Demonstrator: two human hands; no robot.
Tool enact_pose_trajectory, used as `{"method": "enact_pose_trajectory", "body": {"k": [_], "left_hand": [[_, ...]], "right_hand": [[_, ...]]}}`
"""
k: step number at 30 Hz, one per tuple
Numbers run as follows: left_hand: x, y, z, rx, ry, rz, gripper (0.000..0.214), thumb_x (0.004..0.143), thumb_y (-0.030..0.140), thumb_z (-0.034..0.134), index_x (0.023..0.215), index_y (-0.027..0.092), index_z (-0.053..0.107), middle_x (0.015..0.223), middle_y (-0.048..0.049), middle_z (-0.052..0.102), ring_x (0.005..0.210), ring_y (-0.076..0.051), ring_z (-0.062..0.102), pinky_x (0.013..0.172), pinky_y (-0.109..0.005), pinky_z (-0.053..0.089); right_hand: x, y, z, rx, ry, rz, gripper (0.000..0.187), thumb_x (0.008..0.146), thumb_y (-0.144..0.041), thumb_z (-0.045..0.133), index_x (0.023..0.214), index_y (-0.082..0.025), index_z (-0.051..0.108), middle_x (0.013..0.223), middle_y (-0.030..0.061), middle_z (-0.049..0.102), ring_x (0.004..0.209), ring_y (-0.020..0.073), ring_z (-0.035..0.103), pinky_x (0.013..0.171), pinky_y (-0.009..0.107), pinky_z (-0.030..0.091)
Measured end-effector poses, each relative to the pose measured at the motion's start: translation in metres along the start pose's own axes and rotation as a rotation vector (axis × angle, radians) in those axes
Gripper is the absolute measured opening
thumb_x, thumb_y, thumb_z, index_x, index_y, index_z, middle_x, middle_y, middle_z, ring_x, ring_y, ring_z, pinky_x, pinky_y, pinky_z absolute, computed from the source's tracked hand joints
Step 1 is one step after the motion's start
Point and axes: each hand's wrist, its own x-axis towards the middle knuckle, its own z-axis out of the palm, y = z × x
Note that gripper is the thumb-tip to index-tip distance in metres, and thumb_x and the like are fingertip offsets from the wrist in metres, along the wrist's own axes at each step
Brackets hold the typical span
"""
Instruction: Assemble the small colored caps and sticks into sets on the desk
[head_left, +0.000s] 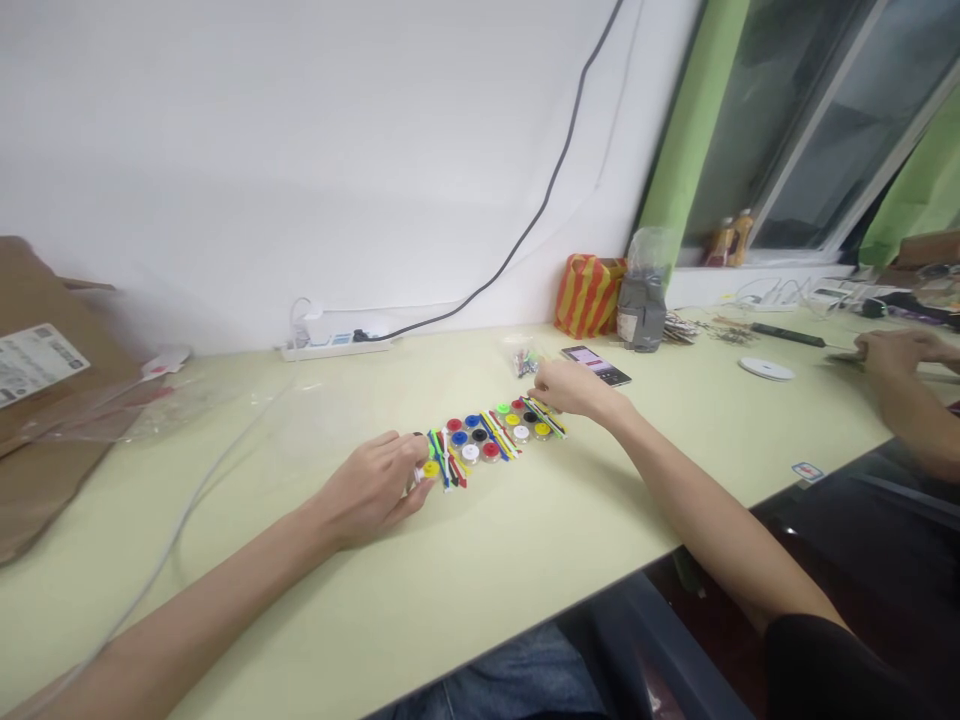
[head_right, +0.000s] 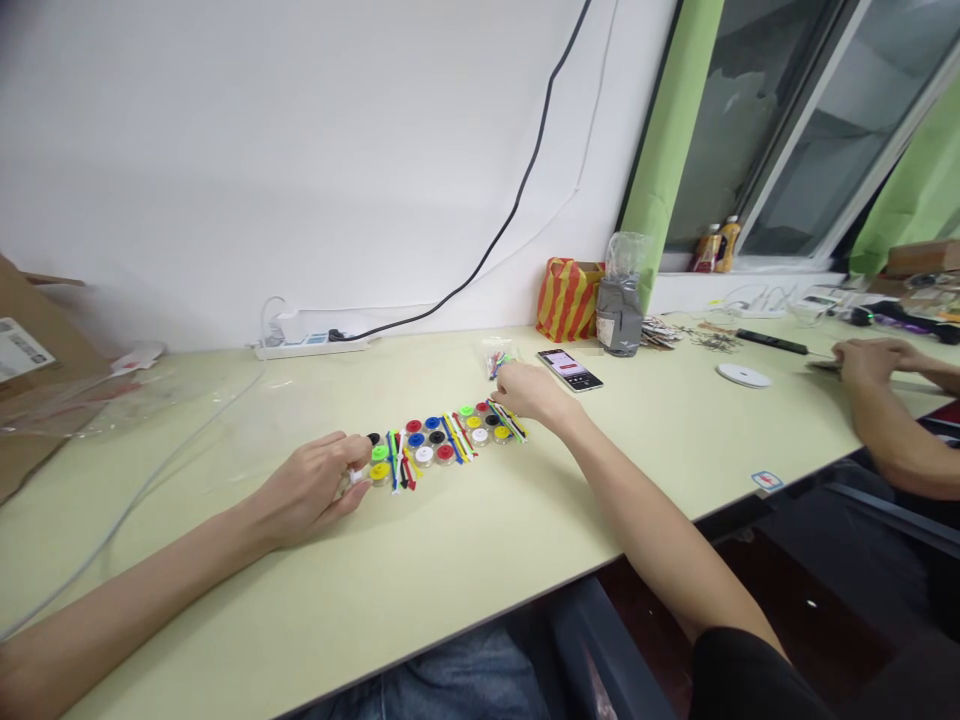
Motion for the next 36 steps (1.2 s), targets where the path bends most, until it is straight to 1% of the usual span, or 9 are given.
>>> {"method": "enact_pose_trajectory", "body": {"k": [2,5,8,11,14,17,22,26,36], "left_hand": [[-0.001,0.000,0.001,0.021,0.006,-0.018,0.011,0.094,0.017,0.043,0.100,0.022,0.035,0.076,0.0010,0.055,0.059,-0.014,0.047,0.060,-0.026,0.041],[-0.002,0.000,0.004,0.072,0.018,-0.074,0.008,0.097,0.021,0.043,0.100,0.022,0.035,0.078,0.0004,0.057,0.060,-0.015,0.050,0.061,-0.026,0.042],[-0.006,-0.002,0.008,0.108,0.024,-0.155,0.009,0.099,0.028,0.043,0.102,0.021,0.037,0.076,0.0010,0.057,0.058,-0.015,0.053,0.059,-0.027,0.043],[-0.010,-0.003,0.011,0.111,0.046,-0.186,0.012,0.099,0.029,0.045,0.105,0.021,0.038,0.076,0.0011,0.059,0.058,-0.015,0.055,0.058,-0.027,0.044],[-0.011,-0.004,0.013,0.098,0.076,-0.153,0.012,0.100,0.028,0.044,0.108,0.020,0.039,0.082,-0.0010,0.064,0.060,-0.015,0.059,0.059,-0.027,0.046],[-0.010,-0.005,0.013,0.092,0.072,-0.150,0.015,0.101,0.030,0.045,0.110,0.020,0.039,0.083,-0.0008,0.066,0.060,-0.015,0.061,0.059,-0.027,0.046],[-0.007,-0.004,0.010,0.088,0.018,-0.120,0.013,0.101,0.028,0.043,0.111,0.021,0.038,0.084,-0.0003,0.066,0.059,-0.015,0.060,0.058,-0.027,0.044],[-0.004,-0.003,0.007,0.076,-0.033,-0.085,0.009,0.098,0.022,0.042,0.106,0.021,0.038,0.082,0.0000,0.064,0.062,-0.015,0.060,0.058,-0.027,0.041],[-0.003,-0.002,0.005,0.046,-0.025,-0.085,0.016,0.098,0.026,0.047,0.112,0.021,0.041,0.078,0.0017,0.062,0.059,-0.014,0.056,0.058,-0.026,0.042]], "right_hand": [[-0.002,-0.004,-0.002,0.041,0.090,-0.047,0.033,0.095,-0.031,0.051,0.075,-0.014,0.070,0.077,0.0121,0.070,0.068,0.0184,0.060,0.059,0.028,0.031],[-0.011,-0.023,-0.003,0.295,0.223,-0.257,0.029,0.097,-0.030,0.051,0.082,-0.015,0.070,0.074,0.0059,0.068,0.065,0.0140,0.057,0.061,0.025,0.033],[-0.027,-0.058,0.001,0.606,0.225,-0.491,0.024,0.098,-0.031,0.054,0.093,-0.015,0.072,0.070,0.0013,0.066,0.062,0.0109,0.055,0.062,0.022,0.036],[-0.044,-0.096,0.009,0.758,0.208,-0.572,0.024,0.099,-0.029,0.053,0.103,-0.017,0.072,0.075,0.0013,0.068,0.065,0.0108,0.056,0.064,0.021,0.038],[-0.053,-0.119,0.019,0.844,0.195,-0.579,0.029,0.101,-0.020,0.043,0.114,-0.018,0.070,0.078,0.0017,0.068,0.066,0.0111,0.058,0.066,0.021,0.040],[-0.052,-0.124,0.027,0.908,0.188,-0.543,0.032,0.100,-0.017,0.040,0.115,-0.017,0.069,0.076,0.0013,0.067,0.066,0.0113,0.059,0.066,0.021,0.041],[-0.044,-0.121,0.035,1.098,0.122,-0.526,0.022,0.096,-0.032,0.056,0.101,-0.017,0.070,0.063,-0.0030,0.057,0.057,0.0101,0.052,0.058,0.021,0.038],[-0.041,-0.121,0.035,1.176,0.085,-0.521,0.027,0.089,-0.044,0.067,0.087,-0.017,0.066,0.060,-0.0044,0.055,0.056,0.0094,0.048,0.057,0.022,0.037],[-0.036,-0.123,0.035,1.225,0.016,-0.542,0.028,0.086,-0.044,0.068,0.085,-0.017,0.063,0.059,-0.0061,0.050,0.054,0.0085,0.043,0.052,0.021,0.032]]}}
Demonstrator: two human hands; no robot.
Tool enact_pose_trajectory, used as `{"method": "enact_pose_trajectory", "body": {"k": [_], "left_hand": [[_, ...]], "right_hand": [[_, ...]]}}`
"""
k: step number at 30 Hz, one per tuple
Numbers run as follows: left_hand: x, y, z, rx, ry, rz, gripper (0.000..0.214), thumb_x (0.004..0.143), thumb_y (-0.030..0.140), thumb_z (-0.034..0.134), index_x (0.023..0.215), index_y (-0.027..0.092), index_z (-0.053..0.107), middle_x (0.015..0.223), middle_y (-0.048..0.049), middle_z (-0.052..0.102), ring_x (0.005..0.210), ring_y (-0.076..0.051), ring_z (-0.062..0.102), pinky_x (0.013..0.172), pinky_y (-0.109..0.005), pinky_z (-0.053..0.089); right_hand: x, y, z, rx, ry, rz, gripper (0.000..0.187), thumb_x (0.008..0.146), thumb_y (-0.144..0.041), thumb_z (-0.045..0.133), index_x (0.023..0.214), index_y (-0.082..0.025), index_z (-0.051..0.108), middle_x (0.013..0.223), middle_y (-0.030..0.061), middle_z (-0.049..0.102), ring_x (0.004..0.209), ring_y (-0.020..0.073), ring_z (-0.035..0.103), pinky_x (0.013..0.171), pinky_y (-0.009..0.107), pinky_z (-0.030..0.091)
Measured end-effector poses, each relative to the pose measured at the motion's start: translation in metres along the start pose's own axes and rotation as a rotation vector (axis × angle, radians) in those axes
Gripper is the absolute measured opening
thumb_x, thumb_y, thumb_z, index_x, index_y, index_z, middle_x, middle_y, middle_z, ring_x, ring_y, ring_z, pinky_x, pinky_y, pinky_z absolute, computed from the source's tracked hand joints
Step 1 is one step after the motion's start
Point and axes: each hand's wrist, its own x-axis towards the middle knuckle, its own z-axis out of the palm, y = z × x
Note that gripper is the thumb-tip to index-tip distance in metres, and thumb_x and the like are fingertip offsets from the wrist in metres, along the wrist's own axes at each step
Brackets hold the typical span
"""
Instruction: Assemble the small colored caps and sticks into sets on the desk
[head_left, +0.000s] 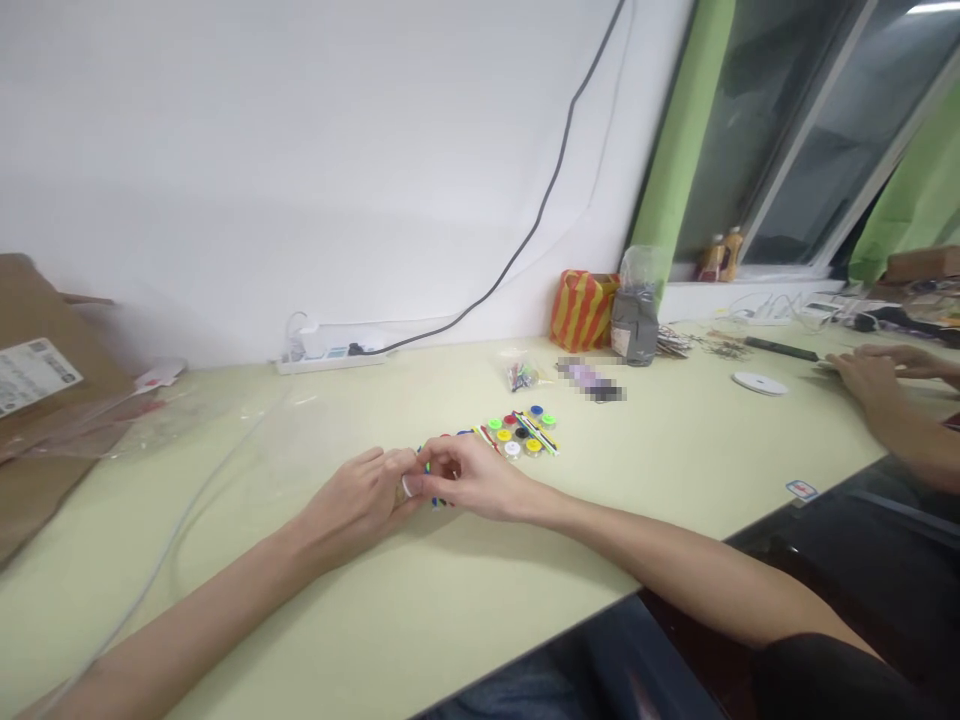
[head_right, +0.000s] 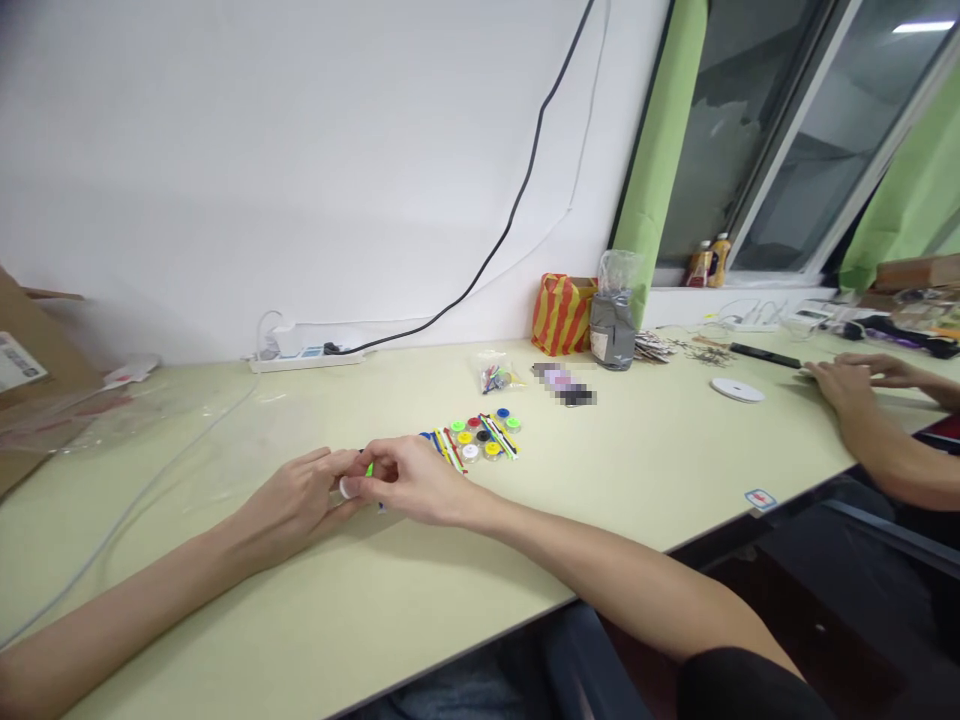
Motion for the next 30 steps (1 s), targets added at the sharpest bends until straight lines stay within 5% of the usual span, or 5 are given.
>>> {"method": "enact_pose_trajectory", "body": {"k": [4,9,14,18,30], "left_hand": [[-0.005,-0.005,0.003,0.038,0.022,-0.109,0.040,0.099,0.034,0.047,0.135,0.020,0.036,0.083,-0.0005,0.064,0.065,-0.017,0.061,0.065,-0.029,0.047],[-0.010,-0.017,0.003,0.117,-0.011,-0.278,0.048,0.101,0.028,0.037,0.146,0.019,0.027,0.078,0.0009,0.061,0.066,-0.018,0.063,0.066,-0.029,0.047],[-0.015,-0.032,0.007,0.203,-0.094,-0.431,0.035,0.098,0.022,0.035,0.131,0.018,0.045,0.085,-0.0042,0.065,0.077,-0.022,0.064,0.074,-0.036,0.047],[-0.017,-0.038,0.011,0.172,-0.127,-0.403,0.021,0.093,0.019,0.038,0.103,0.021,0.056,0.095,-0.0073,0.066,0.093,-0.026,0.062,0.081,-0.040,0.046],[-0.017,-0.040,0.012,0.110,-0.197,-0.397,0.024,0.096,0.025,0.039,0.084,0.021,0.059,0.086,-0.0072,0.066,0.090,-0.026,0.057,0.076,-0.041,0.044]], "right_hand": [[0.004,-0.006,-0.040,-0.157,0.060,0.023,0.023,0.088,-0.037,0.063,0.088,-0.014,0.066,0.058,-0.0057,0.049,0.053,0.0080,0.042,0.052,0.021,0.031],[-0.007,-0.008,-0.137,-0.582,0.141,0.150,0.026,0.085,-0.039,0.064,0.088,-0.013,0.070,0.058,-0.0044,0.049,0.054,0.0088,0.040,0.052,0.022,0.029],[-0.029,0.011,-0.206,-0.991,0.120,0.707,0.017,0.079,-0.029,0.067,0.081,-0.012,0.072,0.076,0.0072,0.069,0.065,0.0142,0.059,0.056,0.024,0.036],[-0.033,0.030,-0.213,-0.837,-0.168,0.887,0.014,0.070,-0.026,0.075,0.072,-0.013,0.070,0.074,0.0072,0.073,0.068,0.0163,0.067,0.056,0.022,0.041],[-0.024,0.025,-0.192,-0.636,-0.275,0.869,0.018,0.077,-0.029,0.072,0.079,-0.012,0.066,0.082,0.0110,0.076,0.069,0.0175,0.071,0.059,0.024,0.049]]}}
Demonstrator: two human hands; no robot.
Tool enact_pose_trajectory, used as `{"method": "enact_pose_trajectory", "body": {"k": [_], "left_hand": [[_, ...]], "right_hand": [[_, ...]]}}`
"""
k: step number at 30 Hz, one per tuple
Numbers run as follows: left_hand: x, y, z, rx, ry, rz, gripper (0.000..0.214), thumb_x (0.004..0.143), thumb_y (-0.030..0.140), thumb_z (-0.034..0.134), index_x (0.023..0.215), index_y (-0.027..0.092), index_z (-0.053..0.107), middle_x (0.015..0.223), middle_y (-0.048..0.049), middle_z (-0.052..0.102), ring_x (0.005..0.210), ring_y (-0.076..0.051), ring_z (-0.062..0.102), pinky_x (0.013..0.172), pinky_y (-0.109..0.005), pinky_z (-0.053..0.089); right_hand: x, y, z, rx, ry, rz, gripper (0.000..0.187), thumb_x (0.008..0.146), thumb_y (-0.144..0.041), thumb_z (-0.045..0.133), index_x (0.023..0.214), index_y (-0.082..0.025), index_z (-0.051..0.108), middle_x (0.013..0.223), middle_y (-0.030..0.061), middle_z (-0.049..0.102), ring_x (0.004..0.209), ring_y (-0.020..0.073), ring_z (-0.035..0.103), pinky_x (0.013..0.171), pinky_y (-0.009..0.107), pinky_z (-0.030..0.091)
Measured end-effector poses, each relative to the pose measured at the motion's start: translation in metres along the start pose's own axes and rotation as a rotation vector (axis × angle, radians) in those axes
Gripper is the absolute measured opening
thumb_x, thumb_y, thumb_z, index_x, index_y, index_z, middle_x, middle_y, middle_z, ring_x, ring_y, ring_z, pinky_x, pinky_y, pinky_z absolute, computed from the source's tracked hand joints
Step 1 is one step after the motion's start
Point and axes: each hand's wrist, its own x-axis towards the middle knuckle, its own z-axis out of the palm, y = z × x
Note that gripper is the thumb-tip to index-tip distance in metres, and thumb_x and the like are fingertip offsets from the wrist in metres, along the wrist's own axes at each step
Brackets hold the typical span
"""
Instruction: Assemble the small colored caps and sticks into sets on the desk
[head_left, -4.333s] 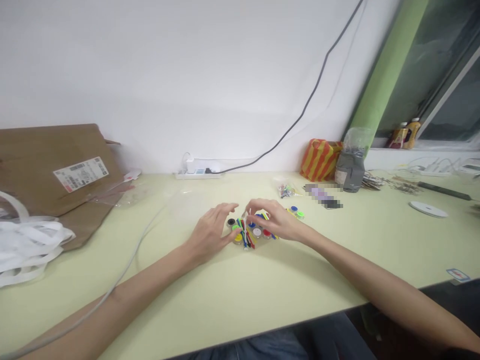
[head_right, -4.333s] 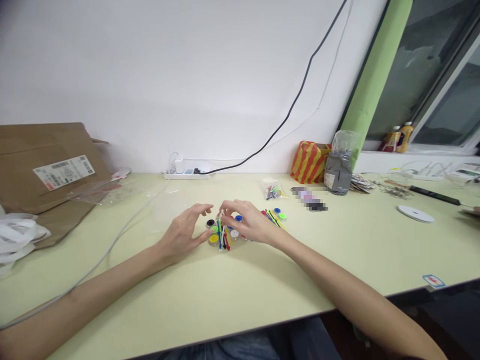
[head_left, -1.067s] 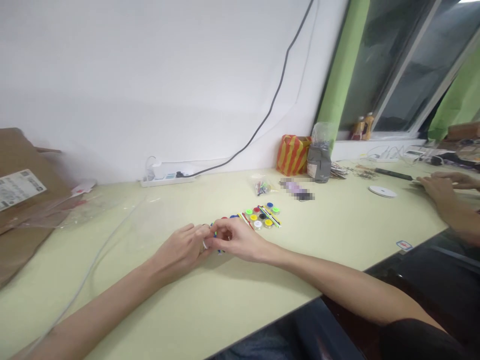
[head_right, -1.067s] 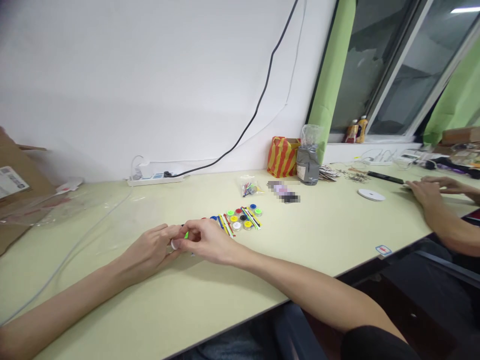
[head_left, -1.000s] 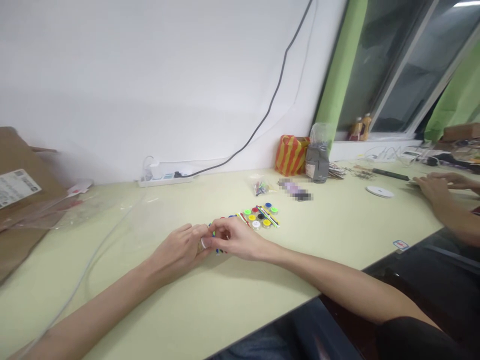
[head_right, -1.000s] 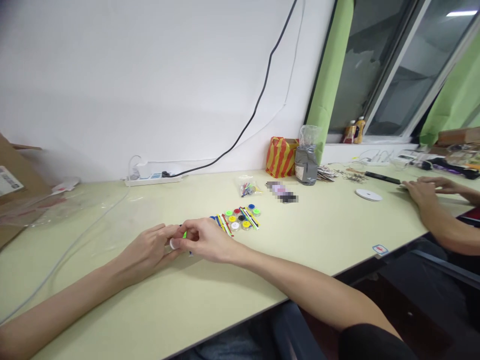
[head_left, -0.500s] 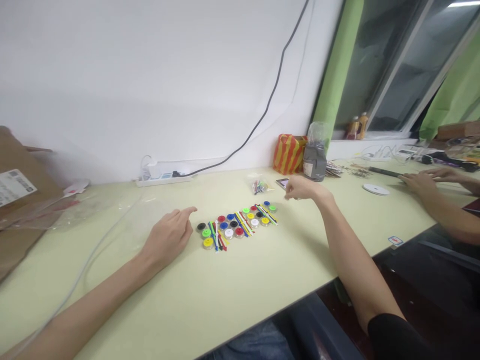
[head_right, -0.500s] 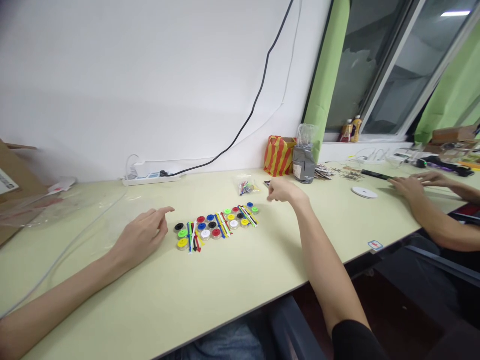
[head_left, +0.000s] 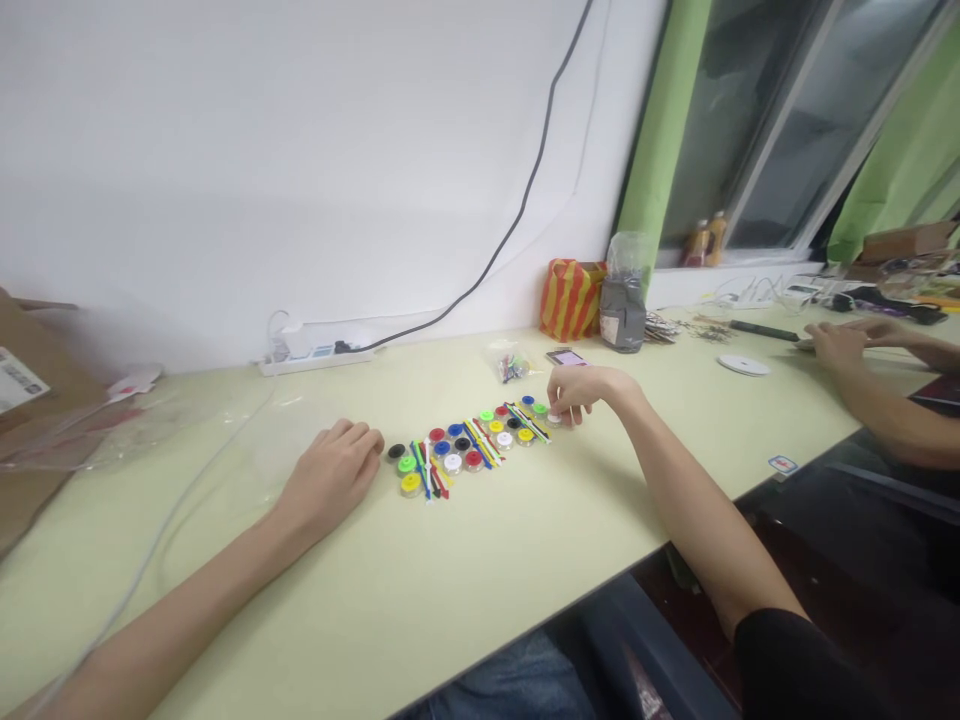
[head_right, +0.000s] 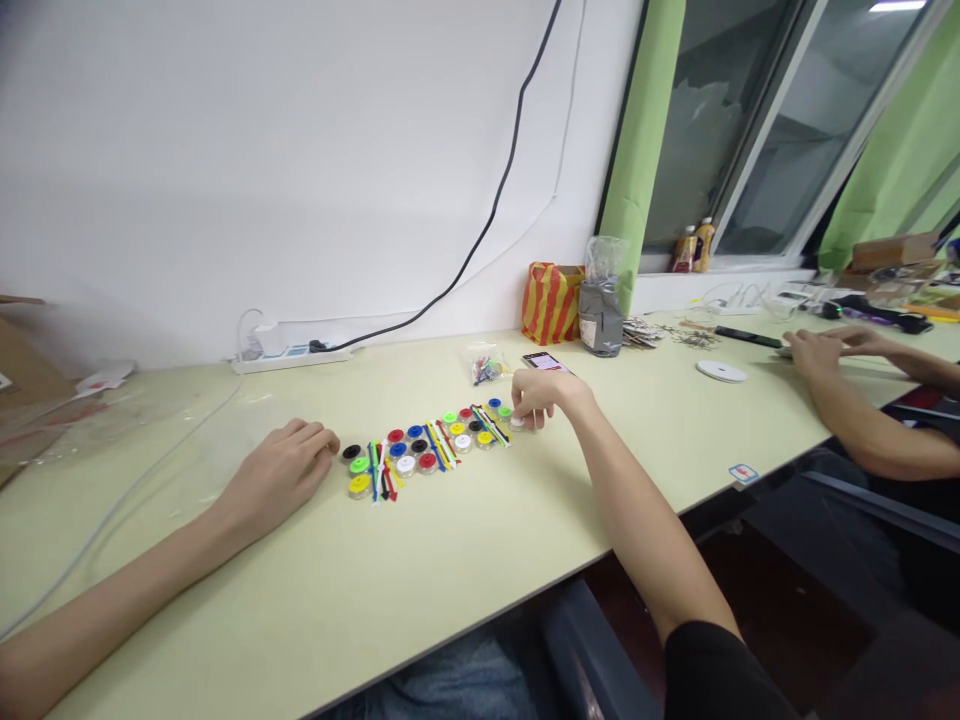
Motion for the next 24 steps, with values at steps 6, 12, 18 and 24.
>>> {"method": "enact_pose_trajectory", "body": {"k": [6,12,18,24], "left_hand": [[0.000,0.000,0.001,-0.007,0.014,0.016,0.023,0.095,0.024,0.039,0.084,0.021,0.060,0.087,-0.0081,0.066,0.092,-0.027,0.057,0.077,-0.042,0.045],[-0.001,0.000,0.001,-0.020,-0.009,0.005,0.021,0.095,0.022,0.041,0.086,0.021,0.059,0.088,-0.0072,0.066,0.093,-0.027,0.057,0.078,-0.041,0.044],[-0.002,0.002,0.000,-0.003,-0.014,0.015,0.021,0.095,0.019,0.040,0.087,0.020,0.059,0.089,-0.0075,0.065,0.094,-0.027,0.056,0.079,-0.041,0.044],[-0.003,0.005,0.000,-0.003,-0.034,-0.001,0.023,0.095,0.018,0.038,0.088,0.020,0.060,0.090,-0.0072,0.064,0.094,-0.026,0.056,0.081,-0.041,0.044]], "right_hand": [[-0.002,0.000,-0.001,0.014,0.011,-0.052,0.019,0.080,-0.031,0.070,0.082,-0.011,0.067,0.087,0.0128,0.076,0.067,0.0158,0.070,0.056,0.022,0.046],[0.019,0.007,0.007,-0.062,0.478,-0.023,0.022,0.092,-0.027,0.056,0.106,-0.013,0.068,0.097,0.0133,0.075,0.076,0.0176,0.070,0.068,0.025,0.047],[0.060,0.005,0.027,-0.053,0.833,0.011,0.050,0.099,-0.037,0.048,0.145,-0.017,0.041,0.136,0.0193,0.058,0.122,0.0255,0.057,0.095,0.031,0.041],[0.087,0.020,0.038,0.062,0.917,0.040,0.055,0.097,-0.040,0.048,0.141,-0.009,0.037,0.112,0.0192,0.068,0.107,0.0284,0.062,0.088,0.031,0.042]]}}
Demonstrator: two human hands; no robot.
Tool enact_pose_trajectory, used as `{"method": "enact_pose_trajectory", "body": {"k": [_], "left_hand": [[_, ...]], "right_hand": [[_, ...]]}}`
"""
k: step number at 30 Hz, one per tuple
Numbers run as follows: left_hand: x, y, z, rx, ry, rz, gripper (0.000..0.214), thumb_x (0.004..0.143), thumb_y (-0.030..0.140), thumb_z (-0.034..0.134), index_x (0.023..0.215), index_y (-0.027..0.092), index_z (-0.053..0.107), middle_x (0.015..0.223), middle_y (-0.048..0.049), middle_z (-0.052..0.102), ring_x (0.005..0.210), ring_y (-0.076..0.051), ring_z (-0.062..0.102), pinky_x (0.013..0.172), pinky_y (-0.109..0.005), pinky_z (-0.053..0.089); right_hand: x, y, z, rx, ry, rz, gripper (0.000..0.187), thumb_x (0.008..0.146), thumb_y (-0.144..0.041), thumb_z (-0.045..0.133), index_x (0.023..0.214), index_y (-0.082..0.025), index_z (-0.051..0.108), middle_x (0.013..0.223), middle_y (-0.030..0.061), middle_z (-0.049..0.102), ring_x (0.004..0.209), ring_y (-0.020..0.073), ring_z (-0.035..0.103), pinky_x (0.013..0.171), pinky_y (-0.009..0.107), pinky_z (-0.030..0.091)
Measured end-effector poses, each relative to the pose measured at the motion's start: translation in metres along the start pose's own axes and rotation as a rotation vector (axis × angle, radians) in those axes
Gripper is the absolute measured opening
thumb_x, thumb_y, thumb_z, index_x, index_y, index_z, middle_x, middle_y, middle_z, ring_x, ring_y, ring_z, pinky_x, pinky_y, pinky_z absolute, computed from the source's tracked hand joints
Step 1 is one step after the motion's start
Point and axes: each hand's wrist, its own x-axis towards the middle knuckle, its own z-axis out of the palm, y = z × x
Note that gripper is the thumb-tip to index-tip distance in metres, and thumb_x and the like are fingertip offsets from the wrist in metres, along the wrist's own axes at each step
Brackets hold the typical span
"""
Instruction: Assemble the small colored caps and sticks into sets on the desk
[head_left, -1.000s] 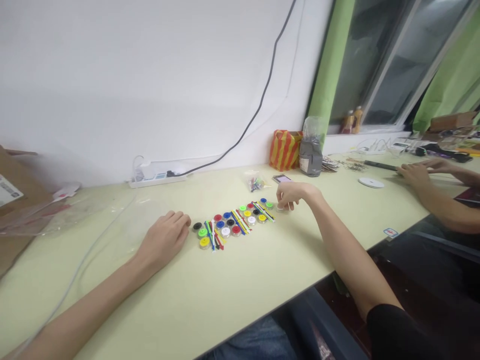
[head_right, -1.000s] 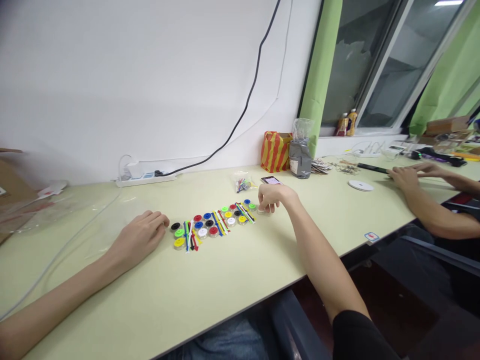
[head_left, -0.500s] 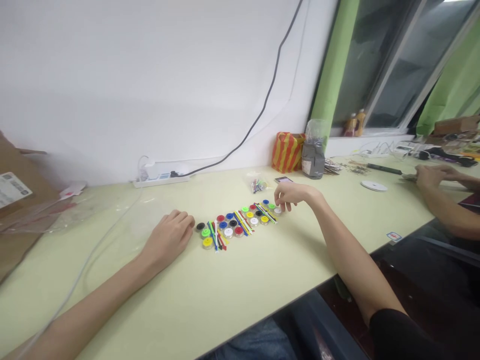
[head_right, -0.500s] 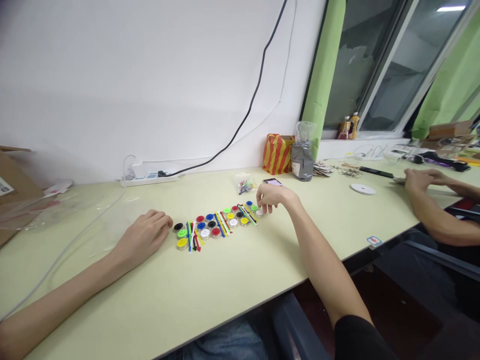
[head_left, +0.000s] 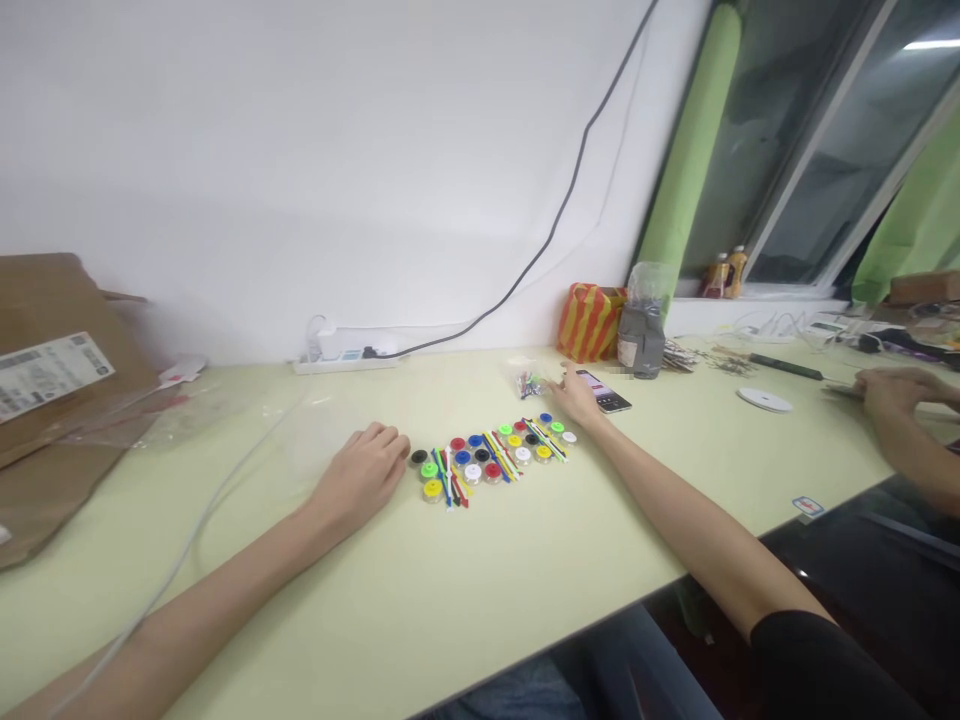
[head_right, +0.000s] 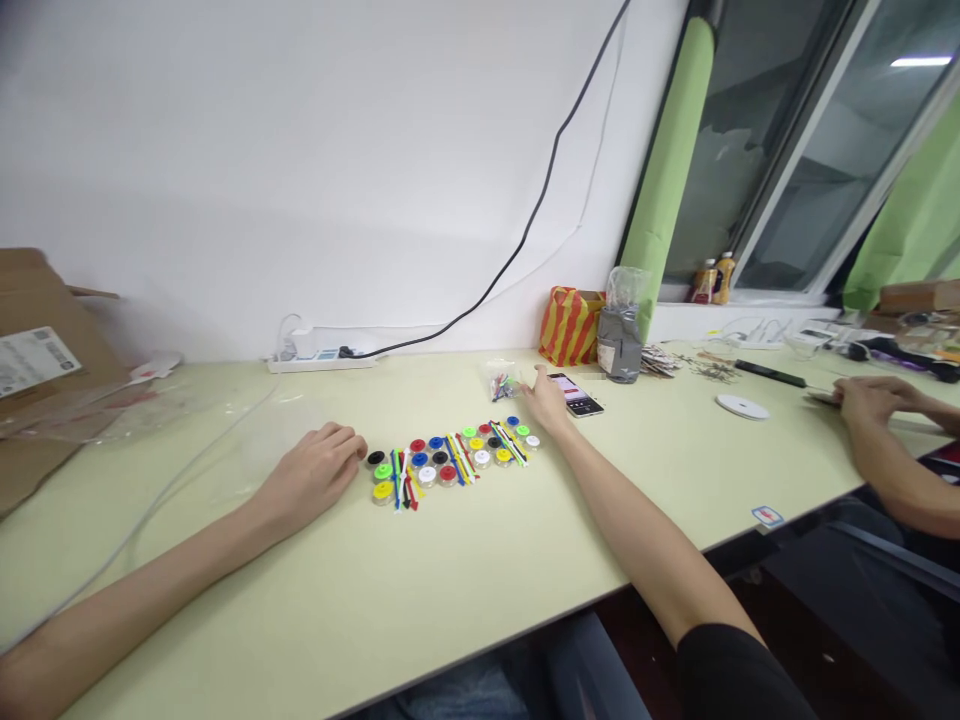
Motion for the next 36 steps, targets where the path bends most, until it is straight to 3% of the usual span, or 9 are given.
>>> {"method": "enact_pose_trajectory", "body": {"k": [8,13,22,29,36], "left_hand": [[0.001,0.001,-0.002,-0.003,-0.048,-0.036,0.024,0.096,0.019,0.037,0.089,0.020,0.060,0.093,-0.0073,0.064,0.096,-0.026,0.055,0.083,-0.041,0.043],[0.001,0.002,-0.004,0.052,-0.090,-0.013,0.024,0.096,0.018,0.036,0.091,0.019,0.059,0.095,-0.0077,0.063,0.098,-0.026,0.054,0.085,-0.042,0.043],[0.000,0.004,-0.002,0.034,-0.097,-0.047,0.022,0.096,0.016,0.035,0.092,0.019,0.057,0.094,-0.0068,0.061,0.098,-0.025,0.054,0.084,-0.041,0.043],[-0.001,0.005,0.000,-0.002,-0.088,-0.088,0.020,0.095,0.015,0.037,0.092,0.020,0.056,0.095,-0.0064,0.061,0.096,-0.024,0.055,0.084,-0.040,0.044],[-0.001,0.008,-0.001,0.027,-0.109,-0.110,0.021,0.094,0.015,0.036,0.093,0.020,0.056,0.096,-0.0076,0.061,0.095,-0.025,0.056,0.083,-0.040,0.045]], "right_hand": [[0.014,0.020,0.020,0.300,0.084,0.021,0.059,0.077,-0.016,0.049,0.135,-0.015,0.039,0.084,0.0056,0.064,0.086,0.0249,0.062,0.080,0.034,0.045],[0.019,0.028,0.017,0.523,0.195,0.038,0.058,0.063,-0.013,0.049,0.121,-0.018,0.049,0.085,0.0021,0.057,0.081,0.0212,0.060,0.081,0.035,0.047],[0.031,0.015,0.022,0.920,0.274,0.155,0.038,0.064,-0.012,0.055,0.101,-0.021,0.051,0.076,-0.0033,0.054,0.067,0.0156,0.065,0.066,0.030,0.054],[0.049,-0.005,0.027,1.145,0.152,0.236,0.037,0.063,-0.003,0.056,0.094,-0.022,0.047,0.068,-0.0027,0.057,0.066,0.0141,0.065,0.060,0.025,0.056],[0.066,-0.038,0.016,1.211,-0.083,0.052,0.046,0.060,-0.001,0.062,0.099,-0.022,0.050,0.072,-0.0044,0.058,0.068,0.0135,0.065,0.067,0.029,0.059]]}}
